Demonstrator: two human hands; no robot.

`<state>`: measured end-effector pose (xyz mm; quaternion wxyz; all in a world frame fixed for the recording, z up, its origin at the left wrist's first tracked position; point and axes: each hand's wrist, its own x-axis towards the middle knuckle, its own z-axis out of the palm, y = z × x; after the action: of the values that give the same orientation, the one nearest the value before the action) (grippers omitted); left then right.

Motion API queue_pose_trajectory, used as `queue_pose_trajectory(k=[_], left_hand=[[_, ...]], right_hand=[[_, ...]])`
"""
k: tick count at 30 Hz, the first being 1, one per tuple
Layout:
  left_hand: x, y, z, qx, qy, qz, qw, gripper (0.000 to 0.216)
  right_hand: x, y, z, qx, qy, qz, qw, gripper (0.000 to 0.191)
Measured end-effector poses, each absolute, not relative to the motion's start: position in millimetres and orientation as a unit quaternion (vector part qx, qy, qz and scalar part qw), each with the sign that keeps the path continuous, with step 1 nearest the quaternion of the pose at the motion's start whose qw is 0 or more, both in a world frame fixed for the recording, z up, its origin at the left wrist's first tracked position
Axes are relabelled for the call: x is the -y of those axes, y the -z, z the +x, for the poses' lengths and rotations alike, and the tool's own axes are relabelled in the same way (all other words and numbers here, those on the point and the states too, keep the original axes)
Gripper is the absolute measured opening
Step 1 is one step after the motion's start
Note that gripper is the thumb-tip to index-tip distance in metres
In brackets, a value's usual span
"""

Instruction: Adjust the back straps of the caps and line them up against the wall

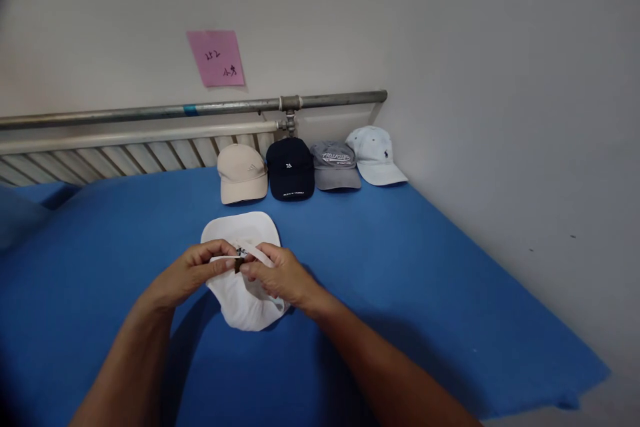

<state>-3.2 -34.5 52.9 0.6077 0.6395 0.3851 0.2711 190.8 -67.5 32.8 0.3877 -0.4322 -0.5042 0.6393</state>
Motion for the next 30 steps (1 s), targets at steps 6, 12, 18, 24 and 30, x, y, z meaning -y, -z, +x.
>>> queue_pose_trajectory(k=[6,12,18,24,30], left_hand=[[34.2,-53.3,-2.7,-0.399,-0.239,0.624,0.628,0.022],[32.2,-45.8,-10.3,-0.404,-0.279,0.578,0.652,0.026],[28.5,-39.6,-14.0,-0.389,-0.33,0.523,0.683,0.032],[28.1,-38.7,-11.4,-0.382,-0.355,0.501,0.691,0.028],[27.8,-37.0,-12.3,-0.396,-0.359,0.494,0.686,0.027]], right_hand=[[65.6,-31.8,194.6,0.515,-0.628,-0.444,0.378,0.014],[67.9,-35.6,201.6,0.473,-0.659,-0.364,0.457,0.03],[71.1,-38.2,201.7,0.503,-0.644,-0.391,0.423,0.018],[76.2,-43.4,203.6,0.573,-0.648,-0.352,0.359,0.014],[76.5,-41.5,202.1,0.601,-0.639,-0.346,0.332,0.004]])
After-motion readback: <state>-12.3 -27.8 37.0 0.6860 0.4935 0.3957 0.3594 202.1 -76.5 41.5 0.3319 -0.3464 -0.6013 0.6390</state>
